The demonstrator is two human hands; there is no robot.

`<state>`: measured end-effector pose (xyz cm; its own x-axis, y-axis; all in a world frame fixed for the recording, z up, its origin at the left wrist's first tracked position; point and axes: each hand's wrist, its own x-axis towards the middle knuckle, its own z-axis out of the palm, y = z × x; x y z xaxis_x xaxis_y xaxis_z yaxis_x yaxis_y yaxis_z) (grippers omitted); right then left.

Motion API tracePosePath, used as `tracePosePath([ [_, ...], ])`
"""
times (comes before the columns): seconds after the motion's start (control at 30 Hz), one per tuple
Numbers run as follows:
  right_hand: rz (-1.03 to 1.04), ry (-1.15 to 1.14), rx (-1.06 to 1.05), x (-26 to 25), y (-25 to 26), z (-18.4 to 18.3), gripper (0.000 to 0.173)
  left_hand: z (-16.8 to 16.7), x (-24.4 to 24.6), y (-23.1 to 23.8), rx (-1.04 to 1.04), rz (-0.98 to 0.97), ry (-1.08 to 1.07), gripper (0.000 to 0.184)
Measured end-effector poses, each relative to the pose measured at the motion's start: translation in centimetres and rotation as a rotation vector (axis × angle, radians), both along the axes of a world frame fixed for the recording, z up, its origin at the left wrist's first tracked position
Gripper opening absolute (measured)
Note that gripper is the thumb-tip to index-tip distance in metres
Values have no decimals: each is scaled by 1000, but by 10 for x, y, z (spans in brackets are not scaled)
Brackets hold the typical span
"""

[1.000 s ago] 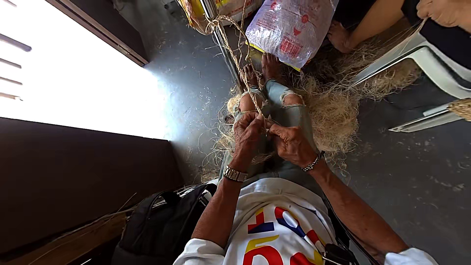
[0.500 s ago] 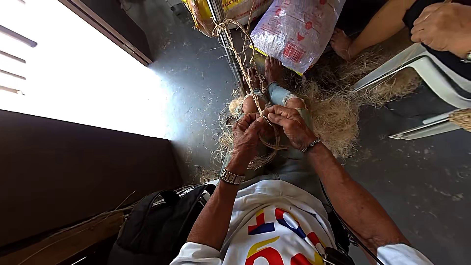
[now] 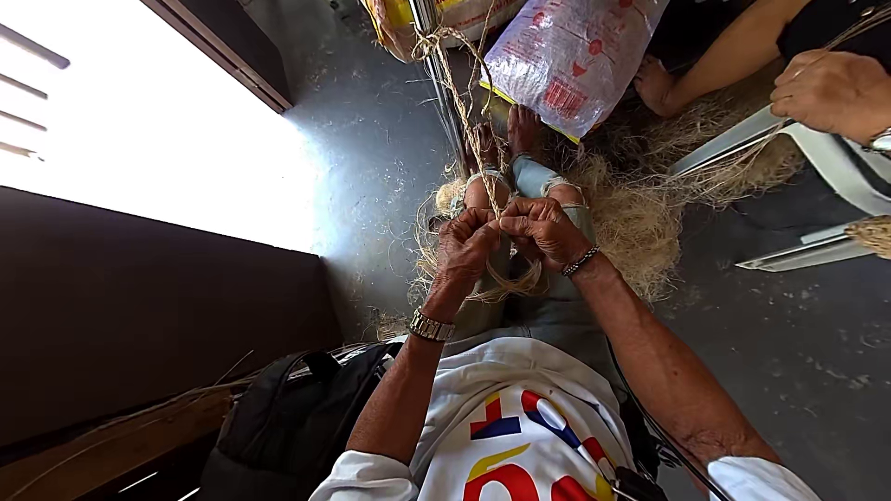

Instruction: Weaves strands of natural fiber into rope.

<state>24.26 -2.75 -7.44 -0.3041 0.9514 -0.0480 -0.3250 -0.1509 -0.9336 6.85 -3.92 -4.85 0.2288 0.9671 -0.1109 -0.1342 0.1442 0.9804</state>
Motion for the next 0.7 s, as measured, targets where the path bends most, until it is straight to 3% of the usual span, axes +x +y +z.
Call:
tracePosePath([
  [0.27,-153,-424,394,-5,-7,6,12,14,-7,-3,305,54,691,10],
  [0.37,-224,-491,464,-13,-9,7,12,14,-7,-11,387,102,787,10],
  [0.53,-258,-345,318,-25,-17,-1,10,3,-4,-40,461,104,763,14],
  [0.7,-173,14,-102,-31,-24,3,13,-19,-6,-69,593,14,780,22],
])
